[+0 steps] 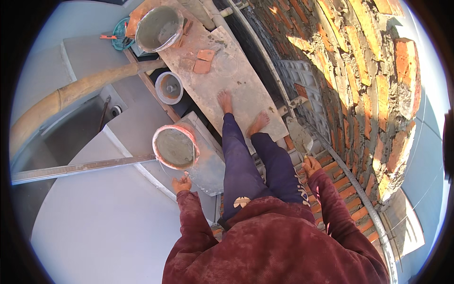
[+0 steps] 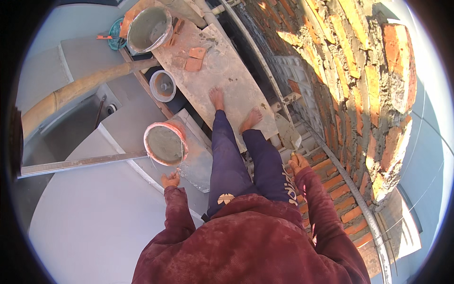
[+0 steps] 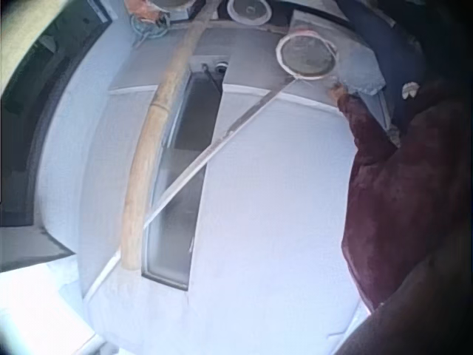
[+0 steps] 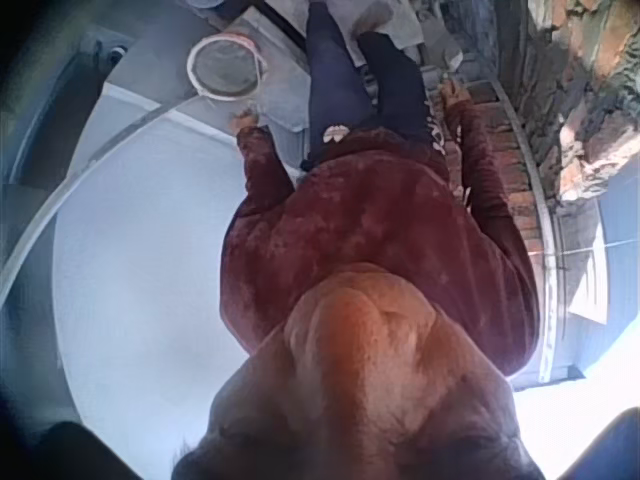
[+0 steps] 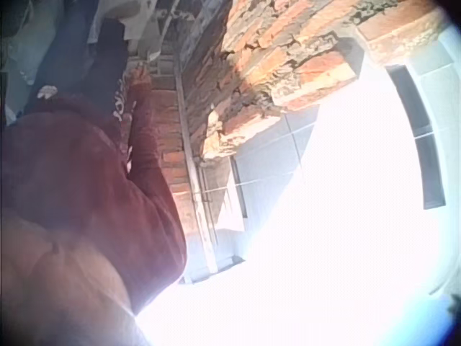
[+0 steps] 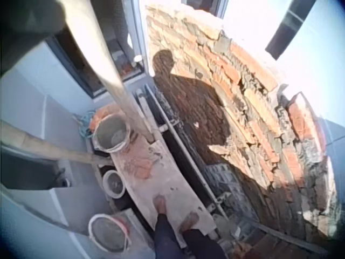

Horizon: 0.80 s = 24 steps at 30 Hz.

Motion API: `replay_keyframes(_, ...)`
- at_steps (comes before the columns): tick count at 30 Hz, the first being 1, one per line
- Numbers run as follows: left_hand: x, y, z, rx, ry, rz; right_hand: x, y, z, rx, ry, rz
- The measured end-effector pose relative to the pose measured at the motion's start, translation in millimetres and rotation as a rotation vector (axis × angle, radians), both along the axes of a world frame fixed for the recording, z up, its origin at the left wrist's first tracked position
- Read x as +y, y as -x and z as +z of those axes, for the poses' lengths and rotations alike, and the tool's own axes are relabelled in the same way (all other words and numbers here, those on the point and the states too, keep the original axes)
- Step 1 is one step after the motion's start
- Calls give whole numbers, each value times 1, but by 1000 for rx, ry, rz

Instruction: The person scoops mortar from a bucket using a trowel and spreads it onto a brick wall. They then pick up a brick, apply mortar to its side, and place it onto the wall, tapping it into position and scraping away excess mortar.

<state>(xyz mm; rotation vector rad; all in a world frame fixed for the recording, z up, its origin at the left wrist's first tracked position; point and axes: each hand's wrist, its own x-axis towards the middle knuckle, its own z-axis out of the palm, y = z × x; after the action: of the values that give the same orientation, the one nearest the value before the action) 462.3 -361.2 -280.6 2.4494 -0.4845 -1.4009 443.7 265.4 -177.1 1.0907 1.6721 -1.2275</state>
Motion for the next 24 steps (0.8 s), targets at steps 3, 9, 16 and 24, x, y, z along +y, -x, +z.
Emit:
replay_keyframes(3,-28,33,16,480,52,-96,1,-3,13,-37,-73,122)
replay_keyframes(9,21,162,89,446,12,-298,-4,-47,8,-27,-66,89)
replay_keyframes(16,119,209,144,353,-49,-595,-44,-80,5,-76,-96,108)
replay_keyframes(24,211,225,109,540,-296,-964,-59,-34,-19,315,-159,140)
